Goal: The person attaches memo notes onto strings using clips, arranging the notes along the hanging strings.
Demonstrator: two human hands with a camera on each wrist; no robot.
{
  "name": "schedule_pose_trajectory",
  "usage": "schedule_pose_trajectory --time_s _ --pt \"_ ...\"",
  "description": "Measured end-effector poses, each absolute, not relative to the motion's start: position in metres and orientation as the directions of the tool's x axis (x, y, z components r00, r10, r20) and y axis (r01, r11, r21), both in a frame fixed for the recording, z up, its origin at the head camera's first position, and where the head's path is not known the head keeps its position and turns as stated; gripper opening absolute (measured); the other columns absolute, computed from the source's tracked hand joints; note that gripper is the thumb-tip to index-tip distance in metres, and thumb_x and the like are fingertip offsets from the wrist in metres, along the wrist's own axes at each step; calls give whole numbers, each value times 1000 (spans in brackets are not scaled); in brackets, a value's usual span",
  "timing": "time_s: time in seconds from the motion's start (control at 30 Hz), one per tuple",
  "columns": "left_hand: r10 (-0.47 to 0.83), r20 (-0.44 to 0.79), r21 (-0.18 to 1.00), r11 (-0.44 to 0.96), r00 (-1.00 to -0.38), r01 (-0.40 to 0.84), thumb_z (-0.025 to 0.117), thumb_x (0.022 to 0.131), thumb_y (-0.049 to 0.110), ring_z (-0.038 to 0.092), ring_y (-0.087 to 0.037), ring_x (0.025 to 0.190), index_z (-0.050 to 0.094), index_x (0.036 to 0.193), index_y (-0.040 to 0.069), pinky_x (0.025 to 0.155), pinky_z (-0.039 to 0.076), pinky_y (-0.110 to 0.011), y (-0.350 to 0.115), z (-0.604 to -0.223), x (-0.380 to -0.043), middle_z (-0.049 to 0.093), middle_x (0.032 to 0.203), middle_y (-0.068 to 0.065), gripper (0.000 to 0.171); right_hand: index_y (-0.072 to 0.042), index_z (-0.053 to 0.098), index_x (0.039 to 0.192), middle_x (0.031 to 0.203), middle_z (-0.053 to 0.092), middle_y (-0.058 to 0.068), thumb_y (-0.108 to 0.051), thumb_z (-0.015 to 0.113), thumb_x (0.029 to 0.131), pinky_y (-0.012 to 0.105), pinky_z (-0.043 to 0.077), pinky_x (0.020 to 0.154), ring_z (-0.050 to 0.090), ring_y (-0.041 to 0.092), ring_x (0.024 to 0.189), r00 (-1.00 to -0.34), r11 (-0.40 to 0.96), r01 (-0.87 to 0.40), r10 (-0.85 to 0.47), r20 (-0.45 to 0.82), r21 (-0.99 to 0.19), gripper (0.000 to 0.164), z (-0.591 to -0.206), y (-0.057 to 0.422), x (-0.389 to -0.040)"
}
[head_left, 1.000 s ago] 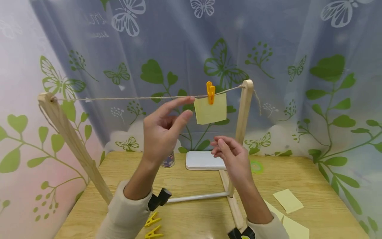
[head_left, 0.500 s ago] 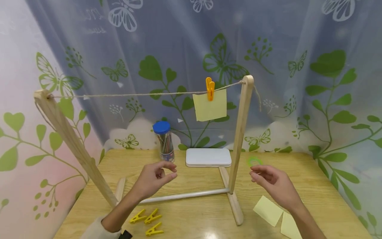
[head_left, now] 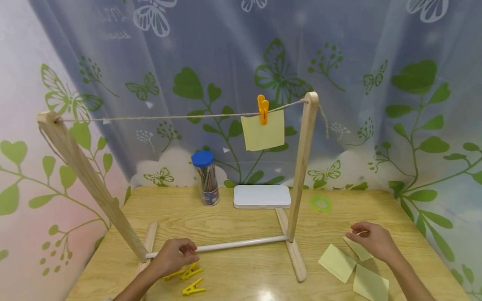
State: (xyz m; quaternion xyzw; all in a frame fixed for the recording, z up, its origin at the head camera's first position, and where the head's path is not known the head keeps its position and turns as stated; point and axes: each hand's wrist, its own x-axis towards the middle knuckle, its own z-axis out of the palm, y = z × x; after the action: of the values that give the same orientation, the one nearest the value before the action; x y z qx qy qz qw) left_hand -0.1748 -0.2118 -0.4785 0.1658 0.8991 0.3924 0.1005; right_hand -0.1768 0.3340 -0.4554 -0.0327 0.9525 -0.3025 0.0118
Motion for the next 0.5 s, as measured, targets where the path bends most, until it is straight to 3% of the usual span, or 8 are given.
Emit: schedule_pose_trajectory --time_s 0.27,0.5 --pt "331 -32 732 650 -943 204 76 80 22 59 -5 71 68 95 -1 62 48 -18 -222 -489 -170 67 82 -3 28 16 57 111 103 66 28 -41 65 87 53 50 80 62 42 95 -994 868 50 -2 -105 -494 62 -472 367 -185" --pt "346 2 717 654 -938 243 81 74 17 58 -5 70 67 93 -3 62 49 -18 -218 -498 -164 68 84 -7 31 21 54 107 103 61 36 -49 72 78 56 48 80 58 51 94 -987 906 91 29 -155 -413 78 -483 378 -188"
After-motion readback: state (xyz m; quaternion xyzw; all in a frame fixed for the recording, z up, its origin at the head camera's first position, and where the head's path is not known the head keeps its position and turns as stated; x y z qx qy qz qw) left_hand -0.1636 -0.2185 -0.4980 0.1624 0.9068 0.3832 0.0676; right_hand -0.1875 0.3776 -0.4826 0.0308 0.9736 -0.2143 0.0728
